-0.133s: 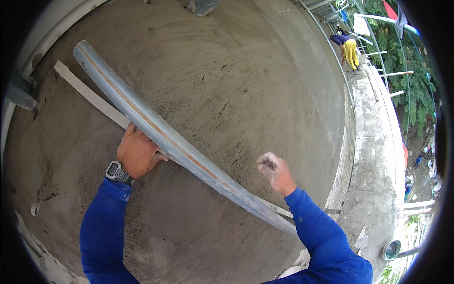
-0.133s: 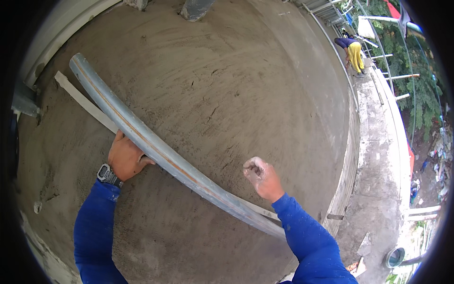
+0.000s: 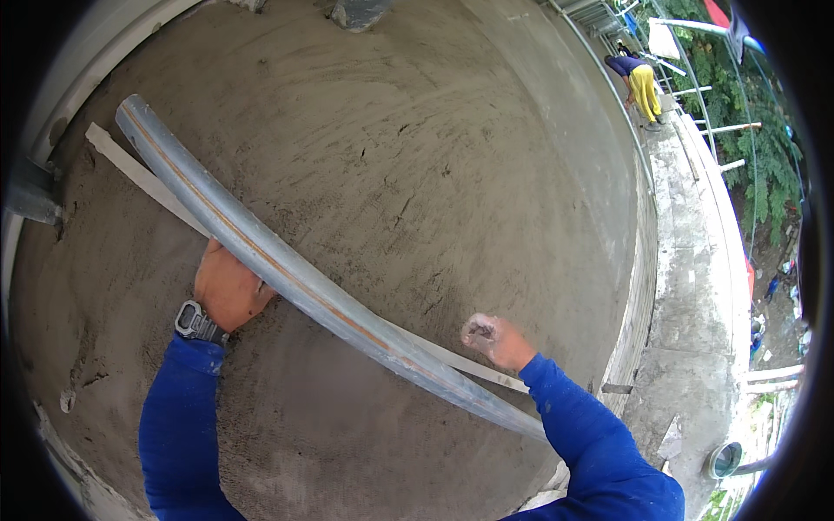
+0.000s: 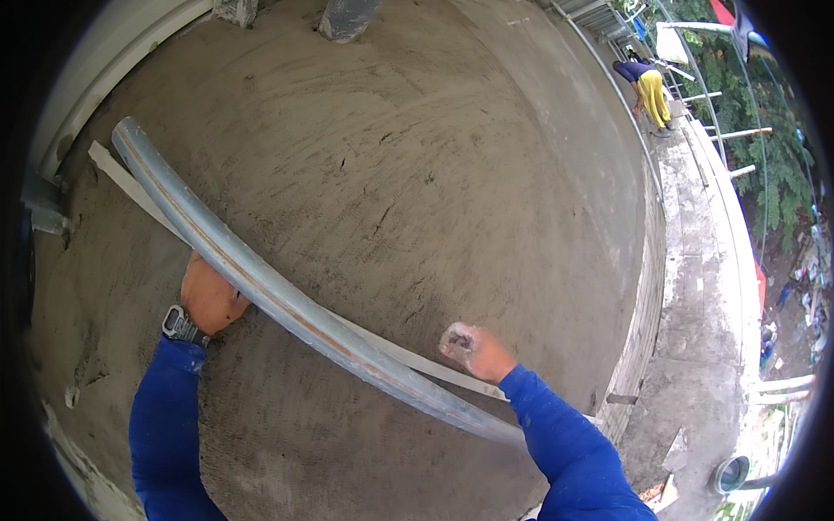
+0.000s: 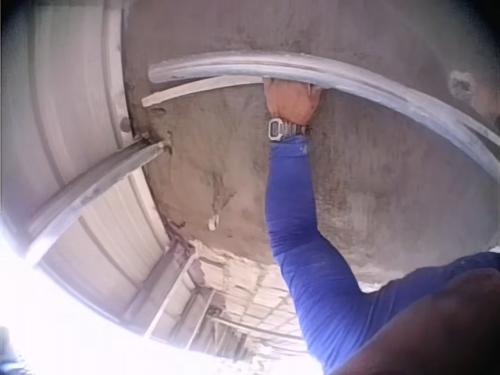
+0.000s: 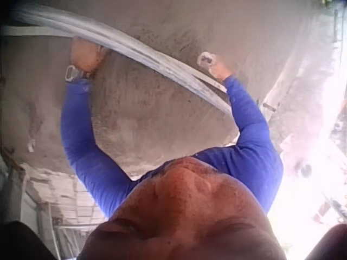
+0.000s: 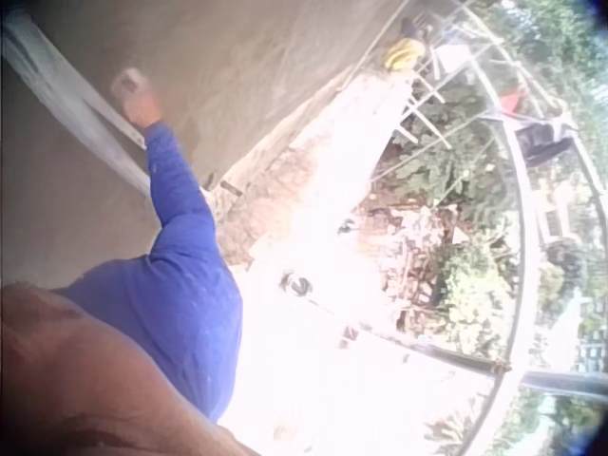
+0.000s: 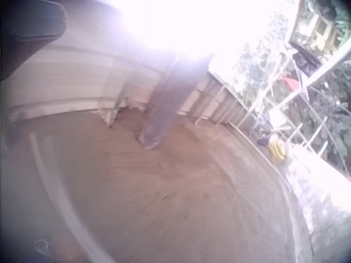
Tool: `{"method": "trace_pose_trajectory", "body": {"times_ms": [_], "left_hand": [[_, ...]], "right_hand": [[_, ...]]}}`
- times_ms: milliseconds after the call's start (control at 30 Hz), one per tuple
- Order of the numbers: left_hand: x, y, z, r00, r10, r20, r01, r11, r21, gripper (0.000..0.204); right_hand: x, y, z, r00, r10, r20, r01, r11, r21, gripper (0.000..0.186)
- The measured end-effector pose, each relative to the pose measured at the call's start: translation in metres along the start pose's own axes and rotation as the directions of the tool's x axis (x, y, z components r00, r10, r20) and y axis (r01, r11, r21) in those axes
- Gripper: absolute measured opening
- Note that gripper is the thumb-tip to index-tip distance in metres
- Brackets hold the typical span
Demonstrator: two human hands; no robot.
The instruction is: The person uses a long straightedge to level and smooth wet cement on a vertical wall. They repeatedly drag the tool across the surface to remove excess material and create a flat finish. The person also uses a trowel to fill gaps and refine the surface texture.
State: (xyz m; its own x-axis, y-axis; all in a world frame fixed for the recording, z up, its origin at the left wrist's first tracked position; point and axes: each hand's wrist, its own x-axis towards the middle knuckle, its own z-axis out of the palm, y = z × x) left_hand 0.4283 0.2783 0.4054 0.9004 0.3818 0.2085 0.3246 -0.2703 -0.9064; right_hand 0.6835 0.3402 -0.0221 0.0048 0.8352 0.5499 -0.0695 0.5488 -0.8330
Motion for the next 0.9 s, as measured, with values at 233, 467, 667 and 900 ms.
{"method": "trace_pose_trajectory", "body": {"times_ms": [233,467,667,900], "left_hand": [[0.015,-0.045,-0.014,0.993,0.022,-0.119,-0.023,1.0,-0.004,0.04],[0.028,-0.057,-0.028,0.993,0.066,-0.094,-0.07,0.996,-0.05,0.042],[0.016,-0.077,-0.033,0.995,0.086,-0.05,-0.079,0.988,0.132,0.048],[0.028,-0.114,-0.034,0.994,0.076,-0.074,-0.026,0.852,0.522,0.078]], "right_hand": [[-0.01,0.036,0.014,0.993,-0.117,-0.013,0.117,0.993,-0.016,0.03],[-0.029,0.058,0.024,0.92,-0.383,-0.081,0.295,0.814,-0.5,0.045],[-0.034,0.085,0.039,0.911,-0.399,-0.101,0.268,0.762,-0.59,0.04],[-0.021,0.06,0.032,0.887,-0.443,-0.13,0.29,0.755,-0.588,0.041]]}}
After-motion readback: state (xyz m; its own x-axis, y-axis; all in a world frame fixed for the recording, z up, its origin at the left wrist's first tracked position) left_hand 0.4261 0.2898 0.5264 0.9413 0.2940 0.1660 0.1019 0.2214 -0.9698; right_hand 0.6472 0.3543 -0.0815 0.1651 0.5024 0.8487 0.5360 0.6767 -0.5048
